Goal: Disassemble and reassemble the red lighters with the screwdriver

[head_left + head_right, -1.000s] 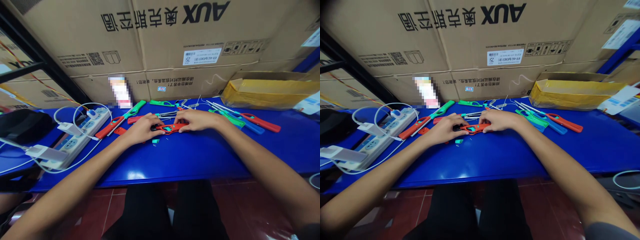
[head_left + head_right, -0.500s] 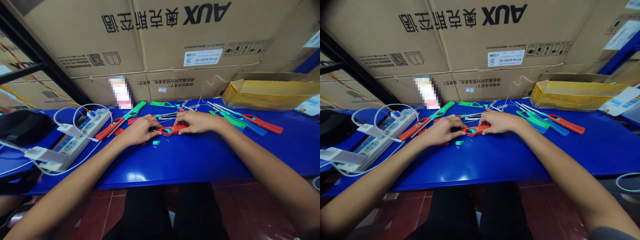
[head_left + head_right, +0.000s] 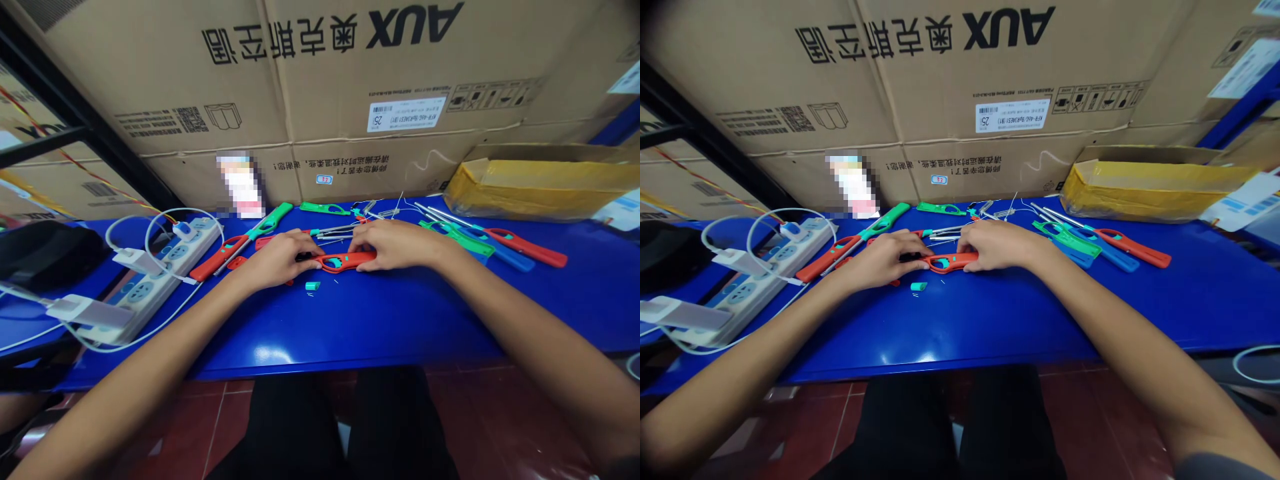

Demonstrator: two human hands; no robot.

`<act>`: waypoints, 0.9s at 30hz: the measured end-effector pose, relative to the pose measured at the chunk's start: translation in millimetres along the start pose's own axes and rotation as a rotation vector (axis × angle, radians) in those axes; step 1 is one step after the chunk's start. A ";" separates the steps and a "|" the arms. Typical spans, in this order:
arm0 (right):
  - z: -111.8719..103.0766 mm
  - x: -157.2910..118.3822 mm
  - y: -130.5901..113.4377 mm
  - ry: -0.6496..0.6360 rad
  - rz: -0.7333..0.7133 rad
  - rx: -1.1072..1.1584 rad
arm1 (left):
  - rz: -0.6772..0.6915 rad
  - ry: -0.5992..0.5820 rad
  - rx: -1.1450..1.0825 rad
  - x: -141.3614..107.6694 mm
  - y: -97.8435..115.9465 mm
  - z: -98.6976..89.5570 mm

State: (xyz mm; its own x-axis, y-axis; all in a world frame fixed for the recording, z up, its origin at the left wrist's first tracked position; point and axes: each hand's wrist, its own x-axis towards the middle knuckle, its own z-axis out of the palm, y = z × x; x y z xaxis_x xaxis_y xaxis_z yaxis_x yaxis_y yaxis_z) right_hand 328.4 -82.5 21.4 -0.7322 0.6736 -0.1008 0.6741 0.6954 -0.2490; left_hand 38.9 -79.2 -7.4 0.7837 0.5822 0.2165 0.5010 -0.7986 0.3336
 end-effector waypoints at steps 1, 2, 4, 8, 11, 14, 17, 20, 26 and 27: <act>0.2 0.0 0.2 0.000 -0.002 -0.002 | 0.002 -0.002 -0.002 -0.1 -0.1 -0.1; 0.3 0.1 0.5 -0.002 -0.005 -0.004 | 0.003 -0.005 -0.002 -0.2 -0.1 -0.2; 0.5 0.7 1.4 -0.008 -0.011 -0.005 | 0.002 -0.007 0.001 -0.4 -0.2 -0.4; -0.1 2.1 2.2 -0.027 -0.025 0.009 | -0.010 -0.005 -0.005 -0.9 0.8 -0.7; -0.5 2.3 1.0 -0.029 -0.011 -0.001 | -0.015 -0.004 -0.008 -1.0 2.8 -0.9; 0.3 1.5 -1.6 -0.023 0.011 -0.027 | -0.026 0.000 0.005 -0.6 6.0 -0.1; 1.8 0.2 -4.5 -0.013 0.011 -0.040 | -0.027 0.008 0.022 0.4 9.7 2.7; 3.1 -0.9 -6.4 -0.011 0.009 -0.055 | 0.005 0.023 0.025 1.5 12.7 7.4; 5.1 -0.6 -4.6 0.009 -0.015 -0.023 | -0.003 0.043 0.024 1.9 14.1 14.8; 5.5 -0.4 -4.3 0.013 -0.021 -0.017 | -0.007 0.045 0.023 1.8 14.1 15.5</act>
State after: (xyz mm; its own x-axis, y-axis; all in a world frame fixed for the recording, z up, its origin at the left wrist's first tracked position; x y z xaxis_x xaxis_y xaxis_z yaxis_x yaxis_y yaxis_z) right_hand 325.2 -87.1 17.3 -0.7451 0.6618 -0.0833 0.6601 0.7137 -0.2344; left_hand 53.1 -91.7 -16.4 0.7632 0.5938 0.2550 0.5152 -0.7972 0.3146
